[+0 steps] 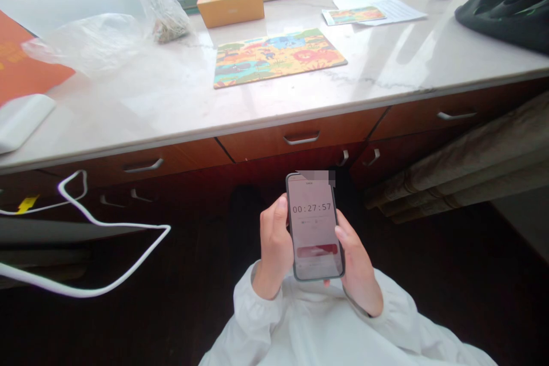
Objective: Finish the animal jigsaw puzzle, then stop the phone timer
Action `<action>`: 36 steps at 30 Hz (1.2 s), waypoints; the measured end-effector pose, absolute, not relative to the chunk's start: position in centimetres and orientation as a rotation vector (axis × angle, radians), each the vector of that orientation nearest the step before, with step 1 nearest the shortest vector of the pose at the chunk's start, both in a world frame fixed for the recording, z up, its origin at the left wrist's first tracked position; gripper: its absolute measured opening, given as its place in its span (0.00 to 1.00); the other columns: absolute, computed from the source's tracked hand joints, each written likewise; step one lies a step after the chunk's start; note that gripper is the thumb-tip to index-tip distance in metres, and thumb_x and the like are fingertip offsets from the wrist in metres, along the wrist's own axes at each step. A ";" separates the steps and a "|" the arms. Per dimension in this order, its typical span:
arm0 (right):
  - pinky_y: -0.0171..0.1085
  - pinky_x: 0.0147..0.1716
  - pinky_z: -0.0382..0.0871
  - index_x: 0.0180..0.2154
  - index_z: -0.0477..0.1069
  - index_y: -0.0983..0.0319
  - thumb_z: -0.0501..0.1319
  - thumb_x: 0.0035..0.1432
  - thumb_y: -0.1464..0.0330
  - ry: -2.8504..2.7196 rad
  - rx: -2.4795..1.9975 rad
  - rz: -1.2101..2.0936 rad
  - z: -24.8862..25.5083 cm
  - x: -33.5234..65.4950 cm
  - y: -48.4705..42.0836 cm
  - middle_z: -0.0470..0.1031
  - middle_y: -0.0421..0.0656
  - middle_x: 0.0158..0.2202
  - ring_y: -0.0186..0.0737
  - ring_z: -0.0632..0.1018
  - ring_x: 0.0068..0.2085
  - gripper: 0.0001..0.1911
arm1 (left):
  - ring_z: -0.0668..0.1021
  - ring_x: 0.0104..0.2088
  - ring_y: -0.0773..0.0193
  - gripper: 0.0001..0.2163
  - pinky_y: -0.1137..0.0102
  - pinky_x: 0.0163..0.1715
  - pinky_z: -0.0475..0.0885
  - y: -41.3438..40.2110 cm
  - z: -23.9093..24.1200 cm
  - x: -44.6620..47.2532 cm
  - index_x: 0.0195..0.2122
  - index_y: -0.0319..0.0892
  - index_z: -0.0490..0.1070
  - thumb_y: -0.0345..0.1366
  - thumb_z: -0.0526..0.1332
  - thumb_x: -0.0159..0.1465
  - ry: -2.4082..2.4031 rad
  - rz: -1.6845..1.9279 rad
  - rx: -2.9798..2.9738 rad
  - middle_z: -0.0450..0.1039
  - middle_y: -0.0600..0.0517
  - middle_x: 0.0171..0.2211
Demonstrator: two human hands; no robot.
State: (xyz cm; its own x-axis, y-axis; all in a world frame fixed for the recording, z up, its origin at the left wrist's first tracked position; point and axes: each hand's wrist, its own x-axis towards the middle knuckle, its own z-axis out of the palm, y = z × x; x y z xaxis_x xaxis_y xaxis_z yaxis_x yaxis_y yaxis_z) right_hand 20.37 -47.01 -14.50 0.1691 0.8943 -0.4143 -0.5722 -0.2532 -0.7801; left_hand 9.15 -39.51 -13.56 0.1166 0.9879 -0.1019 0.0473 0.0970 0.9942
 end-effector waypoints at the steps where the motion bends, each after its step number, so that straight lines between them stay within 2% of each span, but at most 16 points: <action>1: 0.31 0.09 0.67 0.62 0.62 0.59 0.61 0.59 0.53 -0.381 -1.143 1.450 -14.6 20.4 -47.0 0.78 0.48 0.44 0.39 0.76 0.24 0.33 | 0.70 0.27 0.65 0.21 0.71 0.28 0.66 -39.5 -13.6 9.1 0.32 0.41 0.74 0.50 0.50 0.72 1.208 1.033 1.224 0.72 0.53 0.27; 8: 0.32 0.09 0.67 0.62 0.63 0.59 0.59 0.60 0.53 -0.394 -1.137 1.452 -14.5 20.4 -47.0 0.79 0.47 0.41 0.38 0.75 0.23 0.32 | 0.72 0.28 0.64 0.22 0.70 0.29 0.67 -39.6 -13.2 9.2 0.32 0.41 0.74 0.51 0.50 0.71 1.212 1.001 1.229 0.73 0.52 0.28; 16: 0.31 0.09 0.64 0.59 0.65 0.57 0.58 0.61 0.52 -0.421 -1.127 1.458 -13.6 20.1 -46.8 0.78 0.46 0.43 0.34 0.74 0.21 0.29 | 0.71 0.27 0.65 0.21 0.72 0.27 0.65 -39.4 -13.4 9.2 0.34 0.40 0.75 0.51 0.51 0.71 1.193 0.998 1.208 0.75 0.51 0.29; 19: 0.32 0.11 0.65 0.60 0.65 0.56 0.58 0.60 0.50 -0.407 -1.132 1.431 -14.2 20.0 -46.7 0.78 0.46 0.44 0.40 0.77 0.27 0.30 | 0.73 0.29 0.64 0.20 0.72 0.28 0.67 -39.2 -13.6 9.3 0.36 0.40 0.75 0.50 0.51 0.71 1.155 1.013 1.175 0.76 0.51 0.31; 24: 0.35 0.21 0.74 0.57 0.68 0.58 0.59 0.59 0.50 -0.416 -1.141 1.384 -14.9 20.1 -46.5 0.78 0.46 0.47 0.44 0.79 0.36 0.29 | 0.74 0.30 0.64 0.20 0.72 0.28 0.68 -39.0 -13.8 9.4 0.35 0.40 0.74 0.50 0.52 0.71 1.127 0.998 1.161 0.76 0.51 0.32; 26: 0.34 0.19 0.73 0.57 0.68 0.58 0.59 0.60 0.51 -0.419 -1.132 1.393 -14.6 20.1 -46.5 0.78 0.46 0.47 0.43 0.79 0.35 0.29 | 0.74 0.29 0.64 0.20 0.72 0.28 0.67 -39.0 -14.0 9.4 0.34 0.40 0.74 0.50 0.52 0.71 1.150 1.006 1.168 0.76 0.51 0.31; 30: 0.30 0.10 0.64 0.60 0.65 0.58 0.58 0.61 0.51 -0.407 -1.127 1.448 -13.8 20.1 -46.6 0.79 0.46 0.43 0.39 0.78 0.27 0.30 | 0.71 0.27 0.64 0.20 0.71 0.28 0.65 -39.1 -14.0 9.4 0.31 0.41 0.74 0.50 0.52 0.70 1.219 1.015 1.199 0.74 0.51 0.28; 36: 0.30 0.10 0.65 0.60 0.64 0.58 0.59 0.60 0.52 -0.398 -1.162 1.422 -14.1 20.2 -46.6 0.79 0.47 0.41 0.40 0.78 0.27 0.30 | 0.69 0.26 0.64 0.21 0.70 0.27 0.63 -38.9 -13.2 9.3 0.29 0.42 0.73 0.50 0.52 0.71 1.221 0.996 1.323 0.71 0.52 0.26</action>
State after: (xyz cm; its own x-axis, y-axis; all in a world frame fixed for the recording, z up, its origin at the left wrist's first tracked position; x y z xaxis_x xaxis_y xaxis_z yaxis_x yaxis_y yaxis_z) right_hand 20.15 -46.62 -14.08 0.1948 0.8918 -0.4084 -0.5503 -0.2454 -0.7981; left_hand 9.28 -38.94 -13.24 0.1394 0.9879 -0.0675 0.1322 0.0490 0.9900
